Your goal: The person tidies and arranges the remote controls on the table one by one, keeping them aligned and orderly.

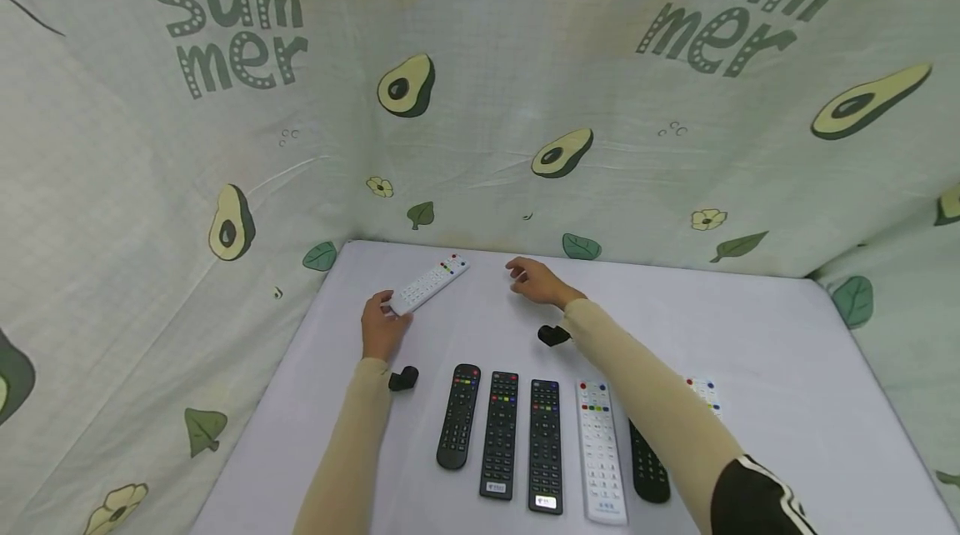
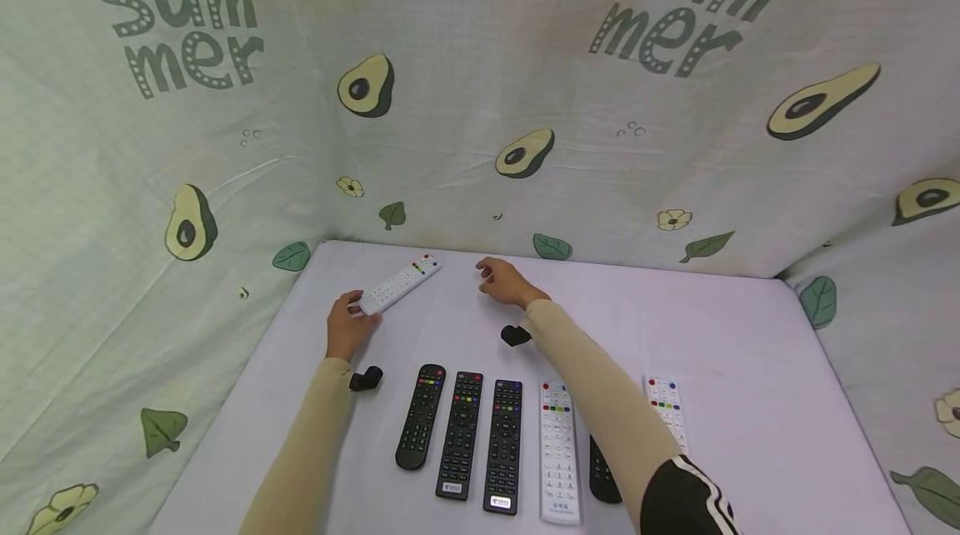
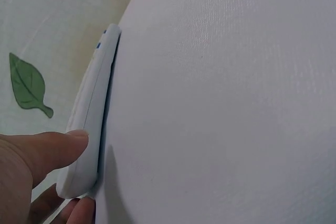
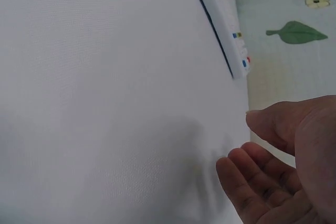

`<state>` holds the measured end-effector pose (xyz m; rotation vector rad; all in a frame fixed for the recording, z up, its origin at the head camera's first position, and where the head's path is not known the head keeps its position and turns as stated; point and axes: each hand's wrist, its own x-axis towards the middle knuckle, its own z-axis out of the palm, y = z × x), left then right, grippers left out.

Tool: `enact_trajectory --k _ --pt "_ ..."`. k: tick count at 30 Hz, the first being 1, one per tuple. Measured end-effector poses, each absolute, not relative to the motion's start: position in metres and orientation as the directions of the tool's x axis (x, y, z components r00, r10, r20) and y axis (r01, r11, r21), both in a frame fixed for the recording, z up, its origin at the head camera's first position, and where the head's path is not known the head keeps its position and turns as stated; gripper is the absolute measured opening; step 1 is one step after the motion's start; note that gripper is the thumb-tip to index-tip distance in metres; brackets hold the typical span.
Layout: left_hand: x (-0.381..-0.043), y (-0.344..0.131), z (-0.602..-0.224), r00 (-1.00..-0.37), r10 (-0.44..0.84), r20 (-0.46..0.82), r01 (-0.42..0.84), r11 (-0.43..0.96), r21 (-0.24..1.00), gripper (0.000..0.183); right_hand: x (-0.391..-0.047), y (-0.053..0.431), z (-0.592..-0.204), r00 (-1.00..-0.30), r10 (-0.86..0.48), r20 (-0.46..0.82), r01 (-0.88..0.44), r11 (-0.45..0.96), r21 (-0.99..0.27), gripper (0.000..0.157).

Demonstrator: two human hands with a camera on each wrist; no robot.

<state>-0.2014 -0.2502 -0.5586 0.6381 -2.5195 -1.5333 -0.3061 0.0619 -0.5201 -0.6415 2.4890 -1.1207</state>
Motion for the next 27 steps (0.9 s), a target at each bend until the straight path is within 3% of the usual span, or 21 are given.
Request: enact_trajectory --k 16,27 --pt "-0.205 -0.254 -0.558 -0.897 -0.425 -0.122 -0.303 0.392 0.869 0.059 -0.313 0.035 -0.527 -0.842 -0.523 -0.132 -0.239 0.581 -0.778 0.050" --pt "-0.196 -0.248 -0.557 -0.918 -0.392 -0.066 -0.233 0.398 0.887 0.058 -0.321 0.025 -0.534 -0.855 -0.488 -0.178 -0.167 0.583 -0.795 0.051"
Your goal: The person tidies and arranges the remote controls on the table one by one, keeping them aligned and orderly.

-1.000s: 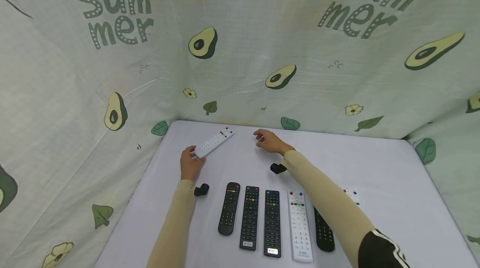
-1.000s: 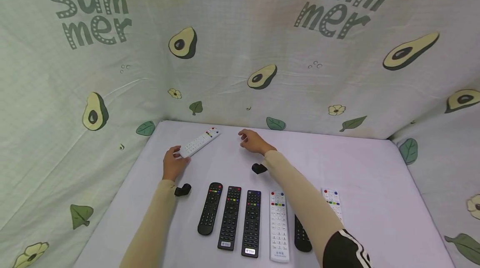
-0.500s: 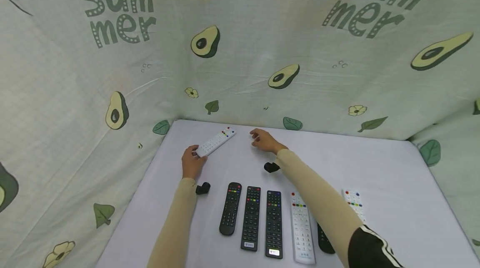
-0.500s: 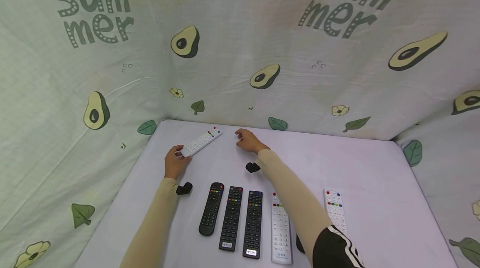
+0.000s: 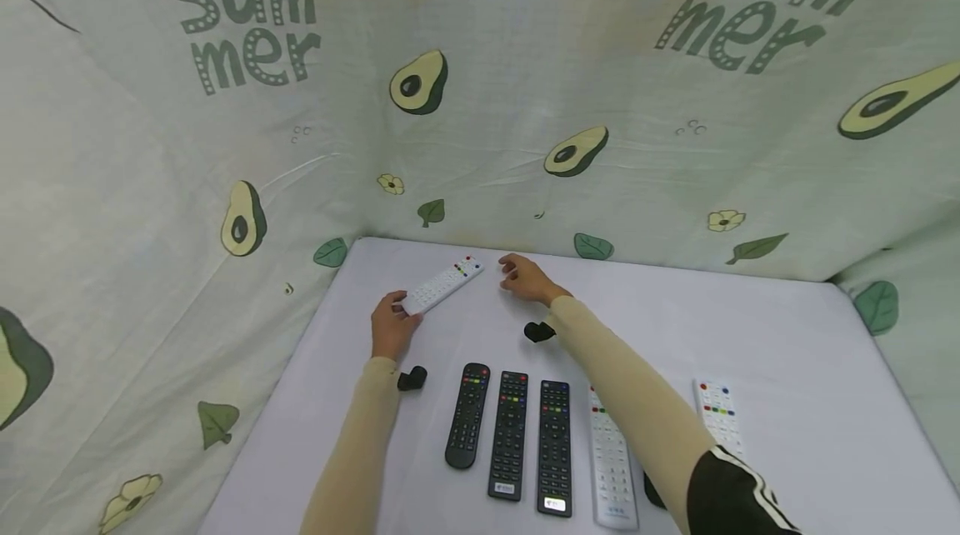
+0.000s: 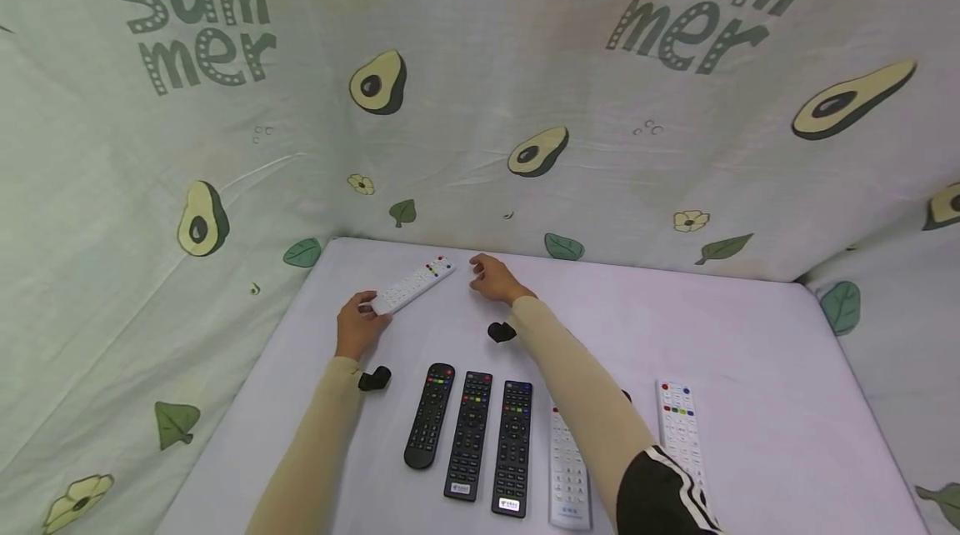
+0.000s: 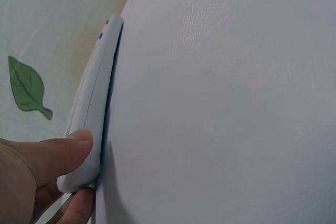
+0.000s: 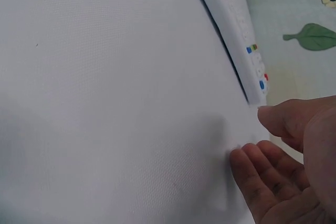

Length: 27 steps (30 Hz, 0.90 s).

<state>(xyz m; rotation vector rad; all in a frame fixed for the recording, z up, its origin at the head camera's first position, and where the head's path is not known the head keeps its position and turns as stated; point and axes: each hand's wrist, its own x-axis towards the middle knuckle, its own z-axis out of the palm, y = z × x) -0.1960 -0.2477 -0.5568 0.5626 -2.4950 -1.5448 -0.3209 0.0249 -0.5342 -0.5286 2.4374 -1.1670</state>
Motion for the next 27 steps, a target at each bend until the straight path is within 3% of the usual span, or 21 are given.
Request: enact_trajectory --k 27 --pt "-0.180 -0.225 -0.560 -0.956 -0.286 -0.067 -0.203 0.480 0.854 0.061 -0.321 0.010 -0.531 -0.839 -0.512 -0.181 -0.197 0.598 -0.777 0.061"
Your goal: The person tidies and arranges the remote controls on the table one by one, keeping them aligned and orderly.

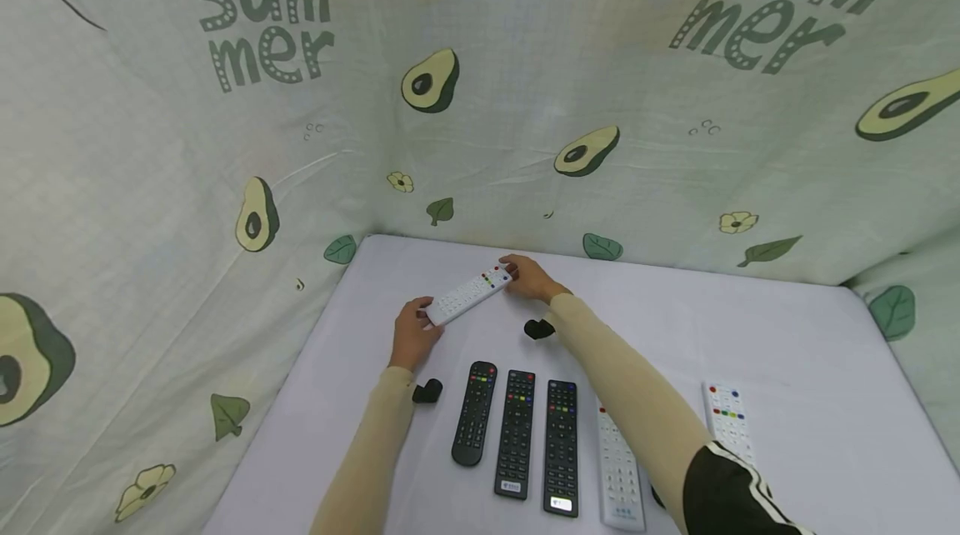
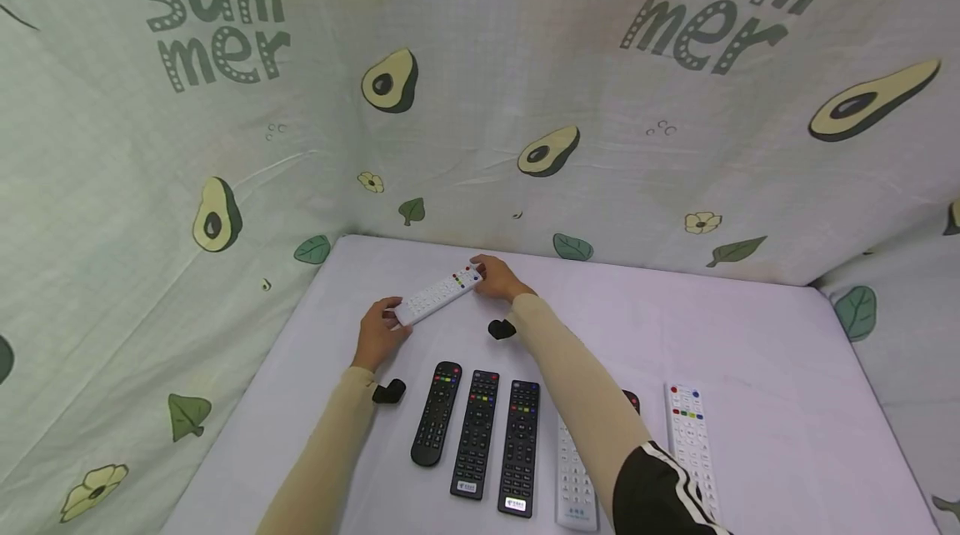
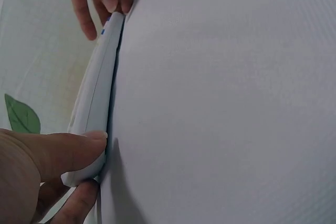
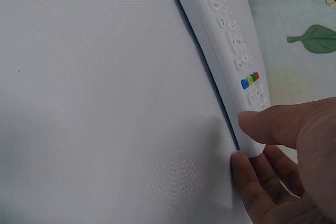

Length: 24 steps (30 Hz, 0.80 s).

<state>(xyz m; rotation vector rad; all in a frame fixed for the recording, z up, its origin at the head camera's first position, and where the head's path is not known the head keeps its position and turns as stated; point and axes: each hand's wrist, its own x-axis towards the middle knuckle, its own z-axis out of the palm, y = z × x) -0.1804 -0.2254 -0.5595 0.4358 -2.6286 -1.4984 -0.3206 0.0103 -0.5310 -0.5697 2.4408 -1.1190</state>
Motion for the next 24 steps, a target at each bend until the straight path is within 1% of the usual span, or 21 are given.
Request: enact_trajectory --k 9,13,20,24 --pt "-0.179 -0.217 -0.558 -0.968 -0.247 -0.044 -0.165 0.495 0.853 0.060 -0.323 0.020 -0.535 -0.852 -0.473 -0.226 -0.148 0.631 -0.761 0.060" --pt "-0.179 -0.214 -0.557 -0.969 -0.243 -0.050 -0.169 0.500 0.849 0.060 -0.325 0.026 -0.534 -0.852 -0.462 -0.246 -0.124 0.635 -0.762 0.061" --pt "-0.178 -0.209 -0.556 -0.971 -0.229 -0.067 -0.176 0.497 0.850 0.060 -0.327 0.040 -0.533 -0.859 -0.427 -0.283 -0.018 0.577 -0.817 0.060" --pt "-0.177 -0.206 -0.555 -0.976 -0.214 -0.043 -0.148 0.505 0.851 0.061 -0.328 0.048 -0.532 -0.858 -0.433 -0.274 -0.009 0.547 -0.837 0.060"
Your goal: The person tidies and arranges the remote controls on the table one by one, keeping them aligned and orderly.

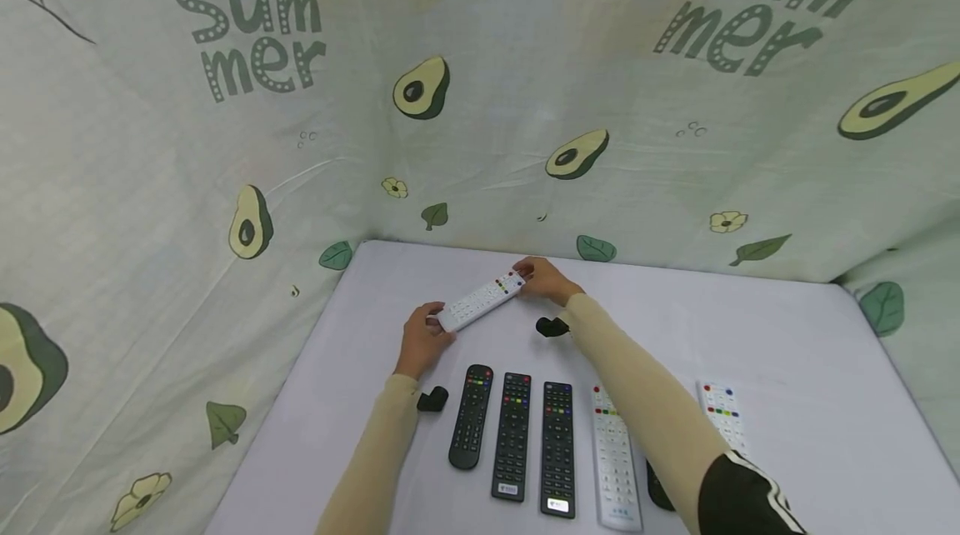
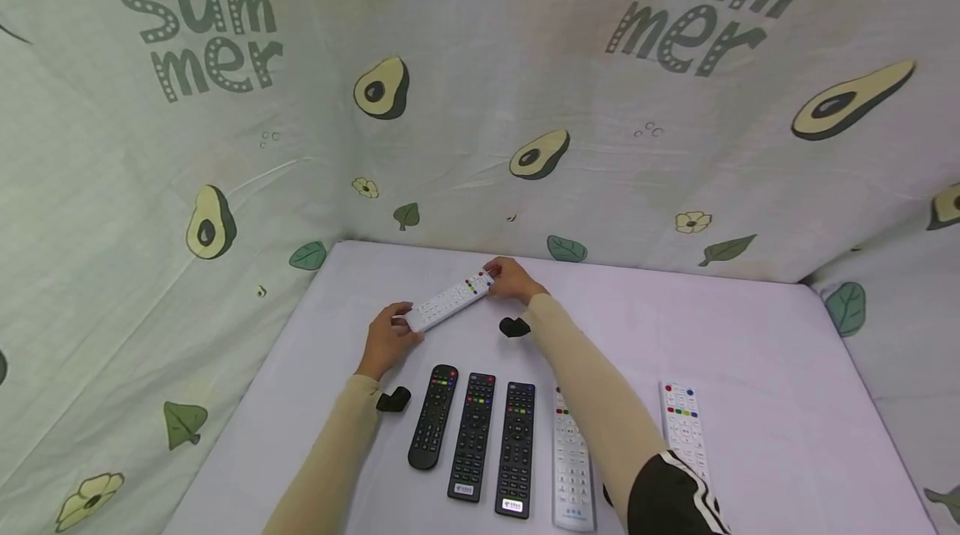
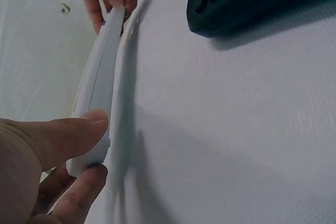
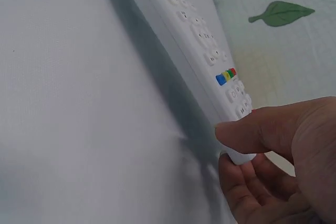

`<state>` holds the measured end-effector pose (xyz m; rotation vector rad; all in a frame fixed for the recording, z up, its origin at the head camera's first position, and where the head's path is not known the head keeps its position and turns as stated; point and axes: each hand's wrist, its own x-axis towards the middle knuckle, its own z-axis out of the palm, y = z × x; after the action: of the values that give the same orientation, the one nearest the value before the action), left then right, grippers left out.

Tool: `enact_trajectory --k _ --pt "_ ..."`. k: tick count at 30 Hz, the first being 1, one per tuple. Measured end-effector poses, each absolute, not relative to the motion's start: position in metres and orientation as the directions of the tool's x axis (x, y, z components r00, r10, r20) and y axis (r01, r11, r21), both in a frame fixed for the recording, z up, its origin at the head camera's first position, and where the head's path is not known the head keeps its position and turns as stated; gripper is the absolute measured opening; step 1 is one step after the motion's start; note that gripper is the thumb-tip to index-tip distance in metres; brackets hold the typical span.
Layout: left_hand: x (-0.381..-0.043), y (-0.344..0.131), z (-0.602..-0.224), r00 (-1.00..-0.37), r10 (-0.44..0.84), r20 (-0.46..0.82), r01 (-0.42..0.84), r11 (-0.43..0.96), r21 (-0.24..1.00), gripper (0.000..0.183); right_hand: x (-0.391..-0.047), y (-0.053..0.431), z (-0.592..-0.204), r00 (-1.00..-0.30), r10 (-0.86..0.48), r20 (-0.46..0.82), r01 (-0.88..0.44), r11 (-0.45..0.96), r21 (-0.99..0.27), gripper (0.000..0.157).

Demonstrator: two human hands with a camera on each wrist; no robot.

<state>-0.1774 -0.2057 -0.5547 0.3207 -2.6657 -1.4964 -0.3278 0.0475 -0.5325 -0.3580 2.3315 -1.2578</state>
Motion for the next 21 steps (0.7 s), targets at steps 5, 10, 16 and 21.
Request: enact_trajectory --k 5,10,16,21 --pt "-0.178 -0.198 -0.550 -0.983 -0.181 0.004 -0.089 0.502 0.860 0.060 -0.326 0.062 -0.526 -0.855 -0.463 -0.236 -0.048 0.523 -0.851 0.061" --pt "-0.177 -0.187 -0.541 -0.991 -0.134 0.017 -0.044 0.441 0.896 0.063 -0.321 0.079 -0.513 -0.847 -0.484 -0.222 -0.075 0.521 -0.851 0.065" --pt "-0.176 -0.171 -0.529 -0.997 -0.069 0.035 0.006 0.395 0.919 0.063 -0.312 0.103 -0.491 -0.855 -0.479 -0.198 -0.099 0.525 -0.845 0.065" --pt "-0.173 -0.156 -0.521 -0.999 -0.022 0.032 0.022 0.362 0.932 0.063 -0.303 0.126 -0.475 -0.852 -0.495 -0.169 -0.127 0.509 -0.851 0.065"
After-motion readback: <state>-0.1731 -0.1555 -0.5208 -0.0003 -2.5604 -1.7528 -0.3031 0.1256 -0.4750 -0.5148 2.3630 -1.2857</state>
